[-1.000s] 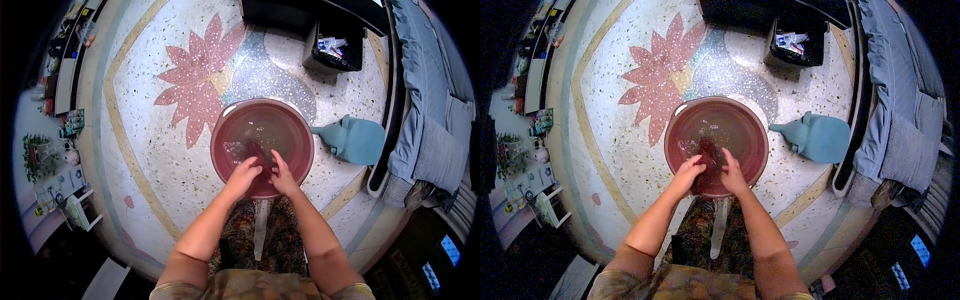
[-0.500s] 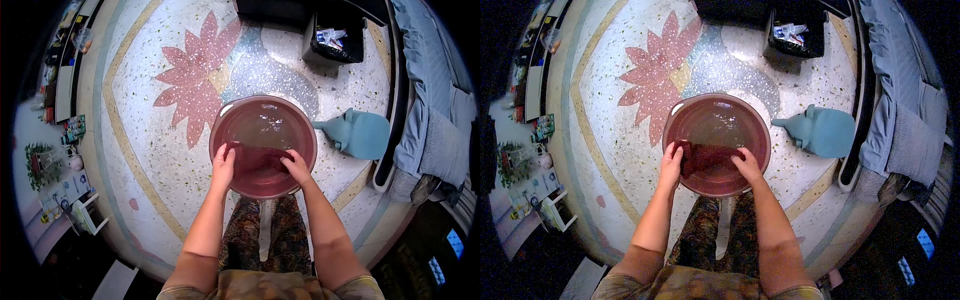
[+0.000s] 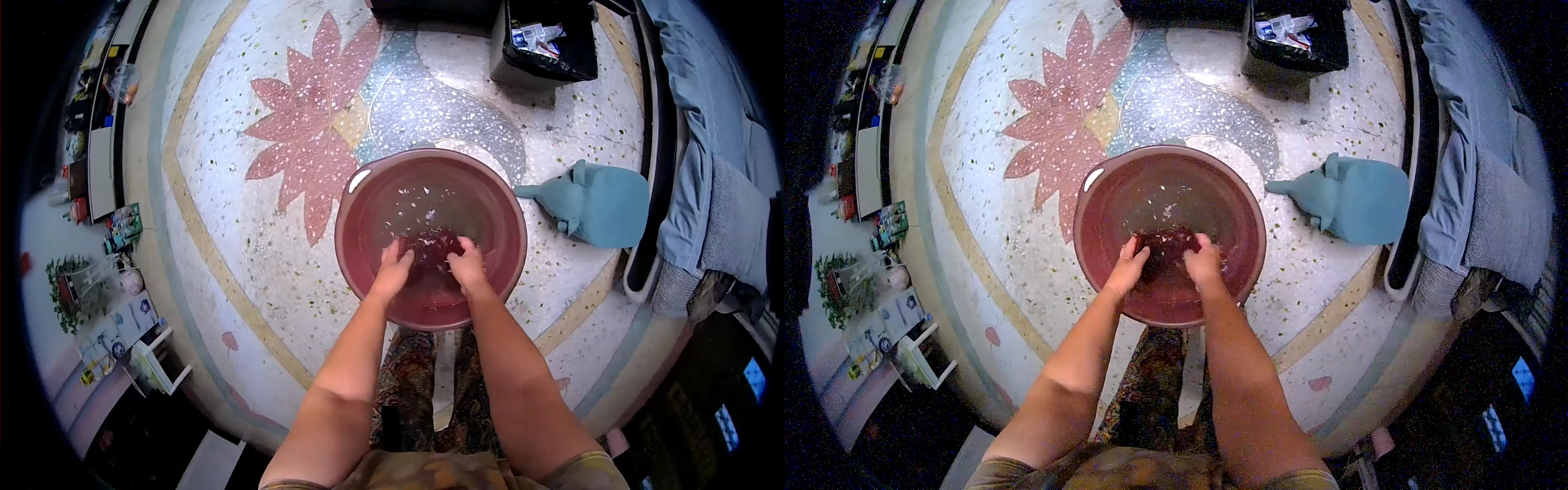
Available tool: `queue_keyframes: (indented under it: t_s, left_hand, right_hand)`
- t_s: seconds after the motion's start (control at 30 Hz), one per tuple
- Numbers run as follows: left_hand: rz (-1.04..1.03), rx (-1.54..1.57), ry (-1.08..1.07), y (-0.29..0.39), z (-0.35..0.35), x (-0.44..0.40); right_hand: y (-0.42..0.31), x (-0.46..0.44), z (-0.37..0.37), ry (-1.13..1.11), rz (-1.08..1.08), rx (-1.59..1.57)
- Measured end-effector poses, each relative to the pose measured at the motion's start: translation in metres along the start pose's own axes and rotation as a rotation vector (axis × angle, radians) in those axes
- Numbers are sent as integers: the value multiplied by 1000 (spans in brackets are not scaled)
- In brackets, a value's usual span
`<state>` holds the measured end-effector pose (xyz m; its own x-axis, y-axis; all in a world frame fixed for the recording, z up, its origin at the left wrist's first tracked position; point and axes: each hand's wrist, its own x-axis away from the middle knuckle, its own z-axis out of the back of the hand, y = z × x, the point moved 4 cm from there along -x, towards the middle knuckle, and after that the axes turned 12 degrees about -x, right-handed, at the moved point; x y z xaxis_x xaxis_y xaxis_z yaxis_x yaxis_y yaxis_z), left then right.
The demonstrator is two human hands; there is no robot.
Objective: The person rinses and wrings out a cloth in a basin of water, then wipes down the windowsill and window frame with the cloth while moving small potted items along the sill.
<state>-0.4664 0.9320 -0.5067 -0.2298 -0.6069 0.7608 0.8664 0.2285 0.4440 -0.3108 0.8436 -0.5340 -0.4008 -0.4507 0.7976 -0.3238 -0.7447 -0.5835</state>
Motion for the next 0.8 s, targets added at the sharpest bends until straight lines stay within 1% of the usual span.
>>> queue_keyframes:
  t_s: [0.03, 0.07, 0.1, 0.17, 0.2, 0.23, 0.27, 0.3, 0.33, 0.37, 0.43, 0.47, 0.5, 0.53, 0.57, 0.6, 0.63, 0.67, 0.7, 0.8]
  left_hand:
    - [78, 299, -84, 0, -5, 5]
    - [156, 600, -169, 3, -10, 9]
    - [152, 603, -172, 12, -8, 15]
    - [390, 981, -197, 27, -7, 30]
    - [276, 1179, -280, 32, -7, 28]
    - [290, 1289, -457, 32, -7, 27]
    - [322, 1332, -478, 29, -6, 27]
    - [354, 1373, -497, 29, -4, 29]
    - [326, 1390, -408, 61, 13, 45]
    - [269, 1429, -458, 57, 8, 39]
    - [312, 1425, -444, 64, 12, 44]
    - [325, 1422, -440, 66, 12, 45]
    - [264, 1452, -508, 69, 10, 43]
    - [276, 1474, -515, 67, 7, 42]
    - [289, 1497, -522, 66, 4, 41]
    - [302, 1520, -529, 68, 2, 41]
    - [316, 1514, -475, 64, 1, 40]
    - [328, 1505, -422, 61, 0, 39]
    - [340, 1495, -368, 58, -1, 38]
    - [73, 1139, -170, 53, 2, 24]
  right_hand:
    - [-4, 4, -10, -141, 7, -296]
    - [-10, 15, -12, -61, 200, -104]
    - [-34, 40, -17, 19, 391, 91]
    - [-63, 77, -22, -177, 468, -112]
    - [-76, 93, -21, -214, 595, -69]
    - [-90, 110, -19, -252, 723, -26]
    - [-101, 123, -17, -351, 689, -28]
    - [-116, 136, -14, -403, 738, 24]
    - [-124, 144, -15, -446, 720, -19]
    - [-127, 151, -20, -489, 703, -64]
    - [-128, 155, -29, -466, 724, -44]
    - [-125, 153, -33, -408, 706, -69]
    - [-124, 151, -35, -351, 687, -93]
    - [-126, 150, -35, -225, 742, 1]
    - [-124, 148, -38, -221, 740, 0]
    - [-121, 144, -38, -121, 743, -22]
    - [-119, 141, -38, -22, 744, -44]
    - [-120, 139, -39, 43, 790, -16]
    - [-122, 137, -40, 44, 789, -18]
    - [-129, 132, -35, 115, 876, 76]
